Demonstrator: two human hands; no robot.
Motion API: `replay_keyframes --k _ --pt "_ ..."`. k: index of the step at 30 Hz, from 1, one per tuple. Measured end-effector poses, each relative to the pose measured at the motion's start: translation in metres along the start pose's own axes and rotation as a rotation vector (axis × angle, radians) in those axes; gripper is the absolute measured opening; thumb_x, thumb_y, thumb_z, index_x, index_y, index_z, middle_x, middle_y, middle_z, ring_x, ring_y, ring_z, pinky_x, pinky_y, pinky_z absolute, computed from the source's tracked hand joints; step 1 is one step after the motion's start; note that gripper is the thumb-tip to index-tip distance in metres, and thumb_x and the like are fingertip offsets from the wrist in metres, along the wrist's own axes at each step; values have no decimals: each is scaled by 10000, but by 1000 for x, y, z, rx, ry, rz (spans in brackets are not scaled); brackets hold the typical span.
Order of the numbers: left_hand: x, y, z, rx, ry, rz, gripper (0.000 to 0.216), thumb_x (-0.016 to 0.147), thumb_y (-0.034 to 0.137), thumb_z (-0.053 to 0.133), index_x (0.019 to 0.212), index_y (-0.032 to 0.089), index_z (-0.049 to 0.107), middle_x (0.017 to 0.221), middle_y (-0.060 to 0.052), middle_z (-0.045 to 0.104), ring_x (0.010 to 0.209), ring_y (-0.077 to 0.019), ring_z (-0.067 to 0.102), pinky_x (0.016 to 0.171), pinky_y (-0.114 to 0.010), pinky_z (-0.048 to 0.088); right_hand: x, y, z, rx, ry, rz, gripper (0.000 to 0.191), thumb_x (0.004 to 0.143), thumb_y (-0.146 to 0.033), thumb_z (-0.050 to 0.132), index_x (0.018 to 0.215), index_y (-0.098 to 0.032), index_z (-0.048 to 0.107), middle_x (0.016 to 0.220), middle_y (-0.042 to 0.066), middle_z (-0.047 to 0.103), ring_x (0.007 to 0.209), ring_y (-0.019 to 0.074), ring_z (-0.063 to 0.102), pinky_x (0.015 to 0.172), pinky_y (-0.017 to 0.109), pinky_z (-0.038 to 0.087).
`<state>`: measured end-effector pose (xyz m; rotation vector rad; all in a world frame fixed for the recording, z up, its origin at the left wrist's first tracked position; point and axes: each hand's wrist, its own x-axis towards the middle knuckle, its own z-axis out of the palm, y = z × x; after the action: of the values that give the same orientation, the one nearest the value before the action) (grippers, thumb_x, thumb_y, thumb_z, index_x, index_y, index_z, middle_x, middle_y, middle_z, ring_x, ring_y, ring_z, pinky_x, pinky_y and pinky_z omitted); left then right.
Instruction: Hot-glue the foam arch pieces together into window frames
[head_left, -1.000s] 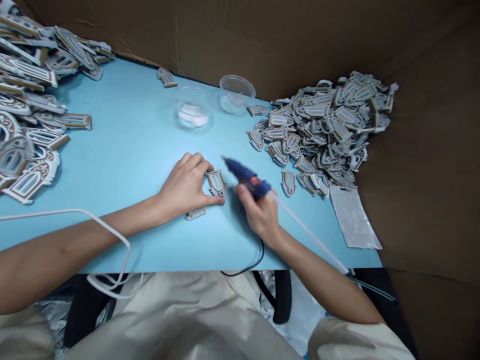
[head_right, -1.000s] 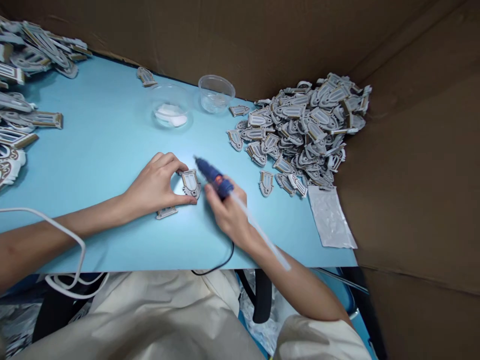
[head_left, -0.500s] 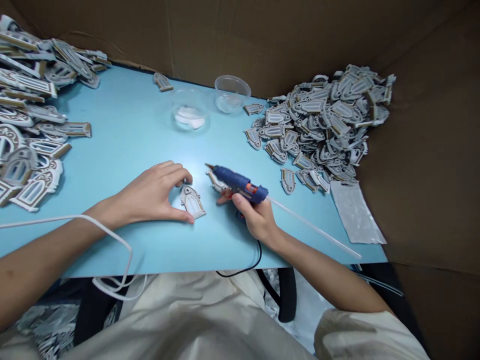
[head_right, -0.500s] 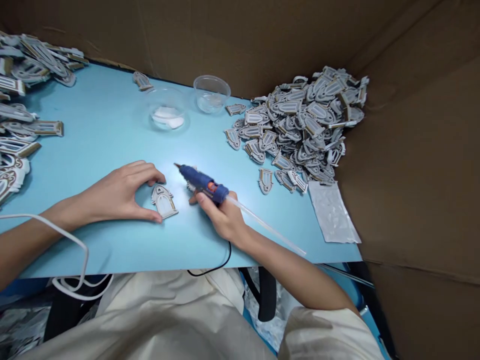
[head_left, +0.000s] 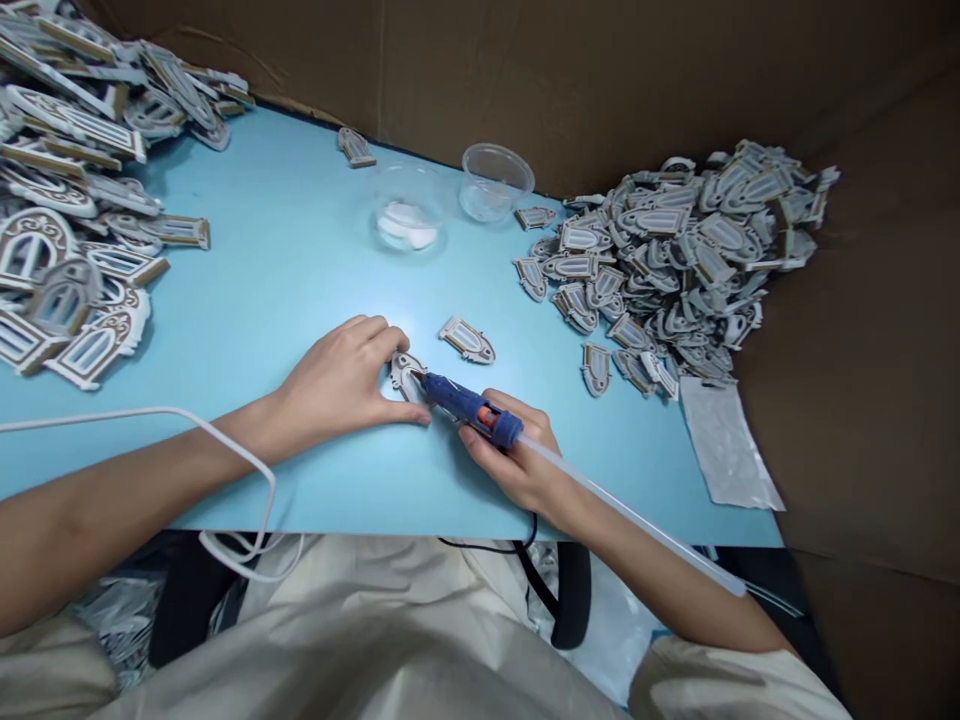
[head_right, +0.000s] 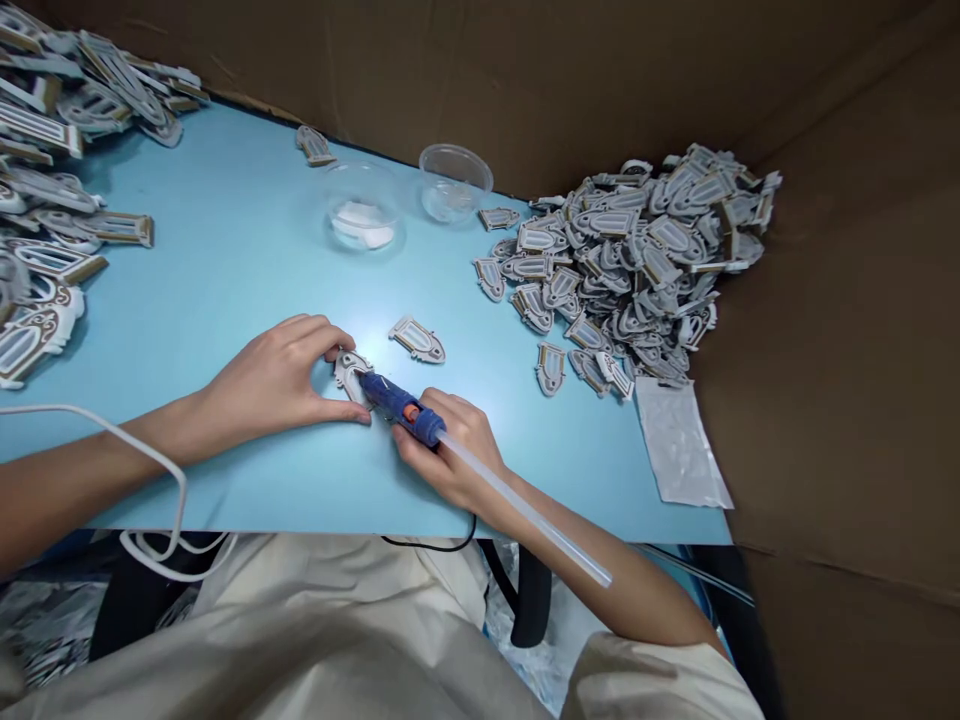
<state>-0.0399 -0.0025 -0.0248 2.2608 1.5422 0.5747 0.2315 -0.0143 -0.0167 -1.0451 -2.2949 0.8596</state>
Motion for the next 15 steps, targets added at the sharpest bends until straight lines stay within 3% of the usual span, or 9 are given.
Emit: replay_keyframes --k 5,15 --pt "1 1 2 15 -1 -12 729 701 739 961 1089 188 684 1037 -92 725 992 -327 691 885 -445 535 4 -1 2 -17 11 -17 349 1051 -315 558 761 -231 383 697 -23 407 618 133 378 621 305 296" --pt "1 3 2 35 -3 -7 754 697 770 949 1096 187 683 1013 -83 707 972 -312 672 895 -435 528 7 -4 3 -43 -7 -22 356 1056 -293 563 761 -229 374 717 -22 419 612 127 382 618 309 294"
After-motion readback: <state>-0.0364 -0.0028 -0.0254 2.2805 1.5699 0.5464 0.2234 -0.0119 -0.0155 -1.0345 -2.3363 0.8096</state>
